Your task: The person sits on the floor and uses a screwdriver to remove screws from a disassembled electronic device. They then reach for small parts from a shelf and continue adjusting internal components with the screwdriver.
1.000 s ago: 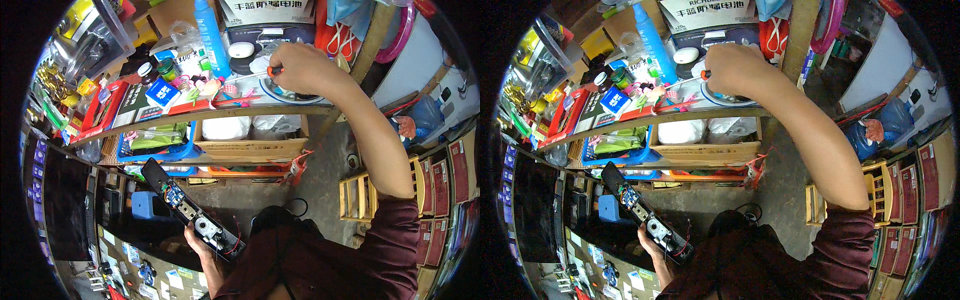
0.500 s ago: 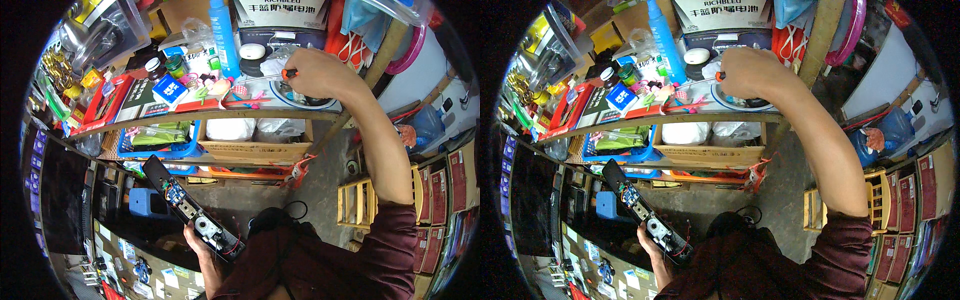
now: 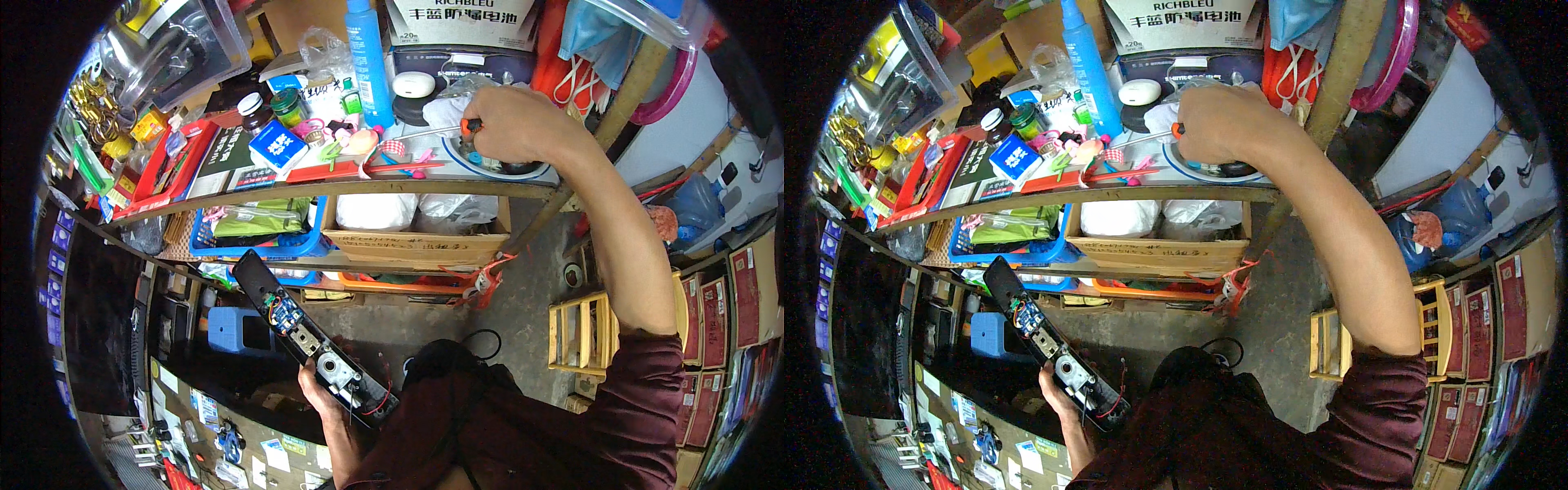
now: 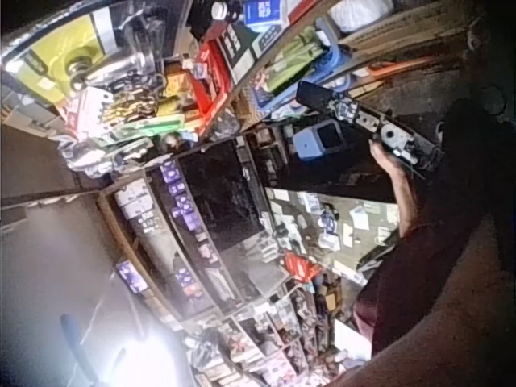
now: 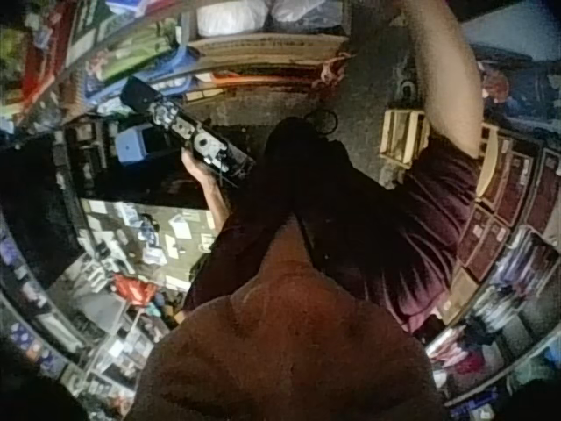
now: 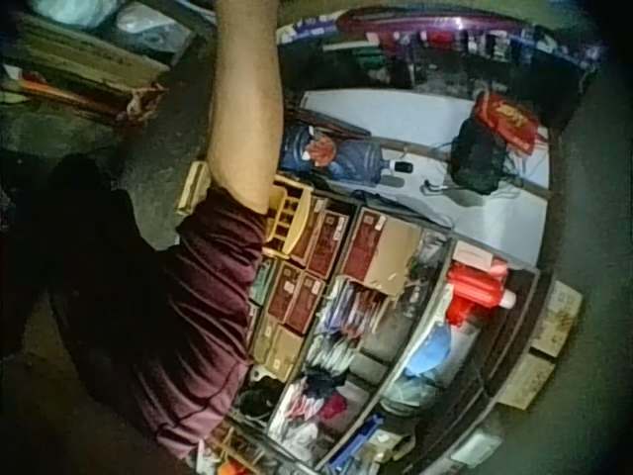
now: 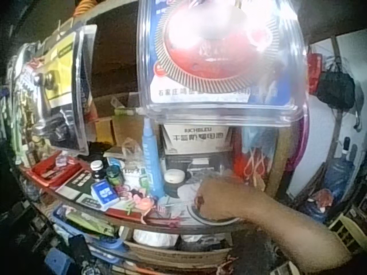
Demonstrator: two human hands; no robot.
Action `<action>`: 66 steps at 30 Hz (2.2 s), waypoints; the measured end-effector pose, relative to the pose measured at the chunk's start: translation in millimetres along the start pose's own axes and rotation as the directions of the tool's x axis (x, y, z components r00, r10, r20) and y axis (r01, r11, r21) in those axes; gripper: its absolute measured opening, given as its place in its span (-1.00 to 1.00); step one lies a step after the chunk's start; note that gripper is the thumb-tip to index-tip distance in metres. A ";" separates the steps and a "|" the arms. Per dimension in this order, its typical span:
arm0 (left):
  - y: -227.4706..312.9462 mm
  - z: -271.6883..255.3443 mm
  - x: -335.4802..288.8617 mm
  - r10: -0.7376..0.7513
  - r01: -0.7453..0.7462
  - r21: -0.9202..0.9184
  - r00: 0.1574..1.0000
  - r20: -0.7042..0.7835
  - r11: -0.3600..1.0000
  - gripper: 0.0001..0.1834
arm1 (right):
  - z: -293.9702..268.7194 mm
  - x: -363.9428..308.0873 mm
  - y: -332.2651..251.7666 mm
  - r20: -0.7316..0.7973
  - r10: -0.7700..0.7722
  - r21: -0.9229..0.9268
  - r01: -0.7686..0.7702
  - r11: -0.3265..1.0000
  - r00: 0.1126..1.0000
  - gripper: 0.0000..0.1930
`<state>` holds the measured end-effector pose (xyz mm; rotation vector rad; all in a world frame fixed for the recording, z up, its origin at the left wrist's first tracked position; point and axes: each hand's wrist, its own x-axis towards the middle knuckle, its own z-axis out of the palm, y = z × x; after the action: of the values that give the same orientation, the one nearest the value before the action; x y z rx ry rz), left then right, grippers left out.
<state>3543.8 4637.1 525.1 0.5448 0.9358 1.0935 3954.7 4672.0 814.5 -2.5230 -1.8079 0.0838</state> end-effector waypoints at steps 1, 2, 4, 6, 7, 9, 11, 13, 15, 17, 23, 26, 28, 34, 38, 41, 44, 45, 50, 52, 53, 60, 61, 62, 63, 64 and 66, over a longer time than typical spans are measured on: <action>-0.2 1.0 -0.3 0.014 -0.014 0.006 1.000 -0.008 1.000 -0.39 | 0.0 0.7 0.5 0.002 -0.006 -0.001 0.006 1.000 1.000 -0.61; -0.7 2.1 -0.7 0.028 -0.028 0.011 0.999 -0.015 1.000 -0.39 | -0.2 1.6 1.0 -0.002 -0.004 -0.010 0.004 1.000 1.000 -0.62; -1.2 3.6 -1.3 0.042 -0.042 0.023 0.999 -0.016 0.999 -0.38 | -1.2 2.6 2.4 0.003 0.003 -0.017 -0.002 1.000 1.000 -0.62; -1.1 3.3 -1.5 0.045 -0.045 0.034 0.999 -0.001 0.998 -0.37 | -1.9 4.7 3.6 0.008 -0.002 -0.021 0.002 1.000 1.000 -0.62; -1.3 2.5 -1.0 0.042 -0.043 0.026 0.999 0.005 0.999 -0.37 | -1.6 5.3 3.4 0.017 0.009 -0.031 -0.008 0.999 1.000 -0.63; -1.7 -0.1 -0.4 0.033 -0.032 -0.008 0.998 0.052 0.999 -0.36 | -0.7 5.3 2.8 -0.001 0.013 -0.070 -0.013 0.997 1.000 -0.63; -1.4 -3.0 0.7 0.017 -0.018 0.040 1.000 0.006 0.999 -0.36 | -0.4 3.8 2.4 -0.078 -0.005 -0.111 -0.003 0.994 0.997 -0.63; -2.0 -4.8 1.8 0.002 -0.003 0.046 1.000 0.005 0.999 -0.35 | -1.8 0.3 3.3 -0.143 -0.029 -0.119 0.011 0.993 0.989 -0.64; -3.2 -5.4 2.2 -0.007 0.007 0.022 1.000 0.008 1.000 -0.35 | -6.0 -3.8 6.4 -0.184 -0.066 -0.095 0.049 0.994 0.981 -0.65; -3.8 -5.2 1.8 0.023 -0.024 0.049 1.000 0.017 0.999 -0.35 | -8.6 -6.6 7.8 0.030 -0.049 -0.111 0.052 0.992 0.998 -0.65; -3.8 -3.6 2.5 0.023 -0.023 0.070 1.000 -0.001 0.997 -0.34 | 0.5 -7.9 3.1 -0.057 -0.044 -0.113 0.037 0.993 0.997 -0.63; -3.8 -5.8 4.0 0.012 -0.011 0.073 1.000 -0.011 0.997 -0.34 | 1.2 -5.9 2.4 -0.092 -0.034 -0.095 0.025 0.995 0.995 -0.63; -3.5 -8.1 4.4 0.004 -0.002 0.080 1.000 -0.027 0.997 -0.34 | -0.6 -4.8 2.9 -0.046 -0.010 -0.080 0.006 0.997 0.999 -0.63; -4.7 -7.8 3.1 0.007 -0.007 0.006 0.999 0.054 1.000 -0.34 | 1.0 -9.5 3.2 -0.220 0.035 -0.059 -0.049 0.997 0.975 -0.67; -2.3 -7.7 0.5 -0.002 0.004 0.071 1.000 -0.026 0.997 -0.37 | -0.8 -5.0 3.6 -0.160 0.035 -0.003 -0.035 0.999 0.986 -0.67; -0.5 -9.3 -1.1 0.009 -0.007 0.094 1.000 -0.023 0.996 -0.39 | -5.9 3.1 3.6 -0.015 0.009 0.080 -0.008 0.997 1.000 -0.65; -1.2 -9.1 -0.9 0.023 -0.020 0.072 0.999 -0.043 0.997 -0.40 | -4.2 5.6 3.1 0.009 -0.018 0.101 0.017 0.995 1.000 -0.64; -1.4 -8.9 -0.4 0.018 -0.016 0.058 0.999 -0.041 0.998 -0.40 | -2.4 4.9 2.9 -0.015 -0.022 0.068 0.023 0.997 1.000 -0.65; -2.2 -6.4 -2.7 0.033 -0.032 0.043 0.999 -0.021 0.999 -0.40 | 0.2 4.7 5.8 0.014 -0.021 0.030 0.021 0.999 1.000 -0.66; -1.8 -5.5 -3.0 0.056 -0.055 0.051 0.998 -0.019 0.997 -0.40 | 0.1 6.8 6.2 0.040 -0.044 0.023 0.043 0.999 0.998 -0.66; -1.4 -5.3 -3.2 0.053 -0.052 0.050 0.998 -0.017 0.997 -0.40 | 0.8 7.1 6.3 0.031 -0.038 0.078 0.036 0.996 0.999 -0.66; 0.7 -7.5 -3.5 0.023 -0.022 0.036 0.999 -0.035 0.999 -0.40 | 1.9 6.8 6.3 0.019 -0.044 0.147 0.040 0.988 0.999 -0.66; 0.8 -8.0 -3.4 0.008 -0.008 -0.013 1.000 0.006 1.000 -0.40 | 0.6 6.8 6.9 0.029 -0.034 0.160 0.029 0.987 0.999 -0.66; 1.3 -8.8 -3.1 0.022 -0.021 0.045 0.999 -0.025 0.999 -0.40 | -1.7 7.1 7.7 0.027 -0.026 0.206 0.020 0.978 0.999 -0.67; 1.5 -9.6 -3.0 0.024 -0.023 0.059 1.000 -0.005 0.998 -0.40 | -4.3 7.6 8.3 0.024 -0.020 0.252 0.013 0.968 1.000 -0.67; 1.4 -10.5 -3.0 0.025 -0.026 0.073 1.000 0.013 0.997 -0.39 | -6.8 7.8 8.6 0.019 -0.011 0.300 0.004 0.954 1.000 -0.68; 0.1 -12.2 -2.9 0.036 -0.036 0.062 0.999 -0.010 0.997 -0.39 | -11.7 7.1 8.7 -0.086 -0.010 0.259 0.032 0.965 0.996 -0.68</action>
<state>3532.9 4633.7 520.0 0.6093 0.9753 1.1034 3965.9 4675.9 825.5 -2.2912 -1.6690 0.1984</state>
